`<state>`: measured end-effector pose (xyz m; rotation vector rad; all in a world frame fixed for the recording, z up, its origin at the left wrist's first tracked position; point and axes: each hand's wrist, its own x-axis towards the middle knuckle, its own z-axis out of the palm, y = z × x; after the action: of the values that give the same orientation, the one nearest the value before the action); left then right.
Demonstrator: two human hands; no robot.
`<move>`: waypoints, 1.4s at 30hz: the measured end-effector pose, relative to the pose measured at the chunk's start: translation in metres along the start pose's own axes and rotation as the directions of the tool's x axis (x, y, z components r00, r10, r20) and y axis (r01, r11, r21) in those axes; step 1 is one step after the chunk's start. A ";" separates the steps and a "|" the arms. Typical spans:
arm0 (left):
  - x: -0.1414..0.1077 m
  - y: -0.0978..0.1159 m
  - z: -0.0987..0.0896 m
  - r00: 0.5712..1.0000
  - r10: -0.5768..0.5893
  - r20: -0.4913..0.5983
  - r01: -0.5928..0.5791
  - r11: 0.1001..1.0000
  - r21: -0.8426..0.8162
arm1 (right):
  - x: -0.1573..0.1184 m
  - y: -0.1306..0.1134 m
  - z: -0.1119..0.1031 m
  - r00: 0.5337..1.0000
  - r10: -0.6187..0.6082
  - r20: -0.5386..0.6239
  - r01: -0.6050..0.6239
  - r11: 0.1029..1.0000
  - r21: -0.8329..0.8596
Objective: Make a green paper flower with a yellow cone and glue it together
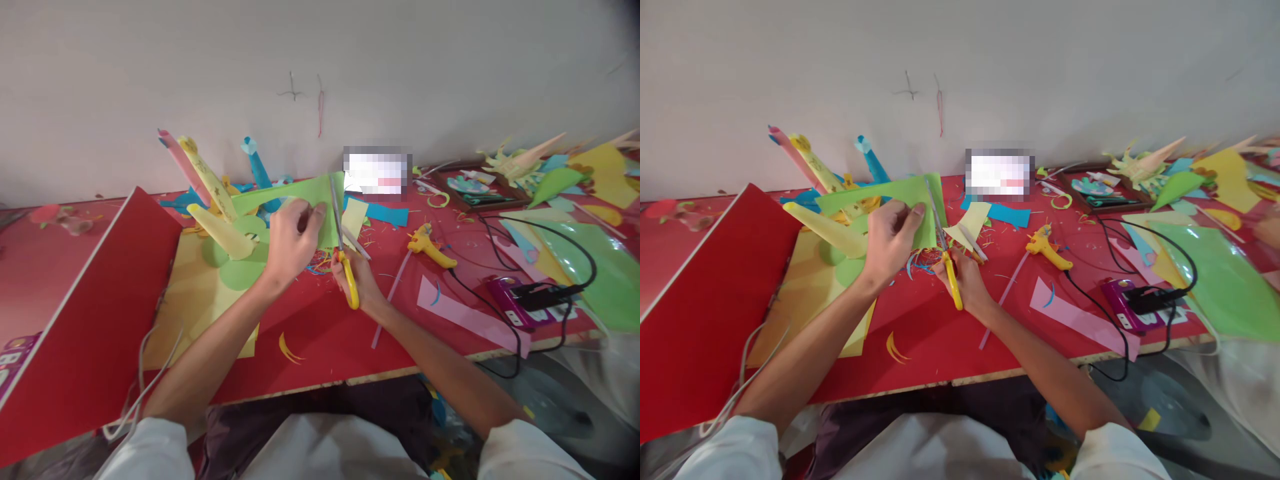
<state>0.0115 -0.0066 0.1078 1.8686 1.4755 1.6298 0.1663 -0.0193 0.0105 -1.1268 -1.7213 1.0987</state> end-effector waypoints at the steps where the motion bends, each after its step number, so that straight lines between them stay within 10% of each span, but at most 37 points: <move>1: 0.000 0.000 0.001 1.000 0.003 0.018 -0.003 1.000 -0.003 | -0.001 -0.001 -0.001 1.000 0.005 -0.015 -0.005 1.000 0.017; 16: -0.005 -0.012 0.010 1.000 -0.022 -0.020 0.022 1.000 0.004 | -0.002 -0.013 -0.010 0.997 0.012 -0.080 0.008 0.969 0.246; 27: -0.031 -0.014 0.033 0.979 -0.038 0.201 0.042 0.999 -0.016 | -0.001 0.003 -0.013 0.969 0.001 -0.247 0.041 0.986 0.163; 36: -0.019 -0.014 0.024 0.864 0.065 0.499 -0.002 0.992 -0.126 | 0.005 0.002 -0.019 0.919 0.034 -0.393 0.058 0.974 0.219; 42: -0.013 -0.015 0.017 0.937 0.079 0.341 -0.064 0.996 -0.054 | 0.005 -0.004 -0.017 0.969 -0.021 -0.246 0.083 0.966 0.245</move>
<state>0.0202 -0.0032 0.0827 2.0754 1.2301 1.2660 0.1792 -0.0117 0.0197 -1.0028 -1.3701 1.0667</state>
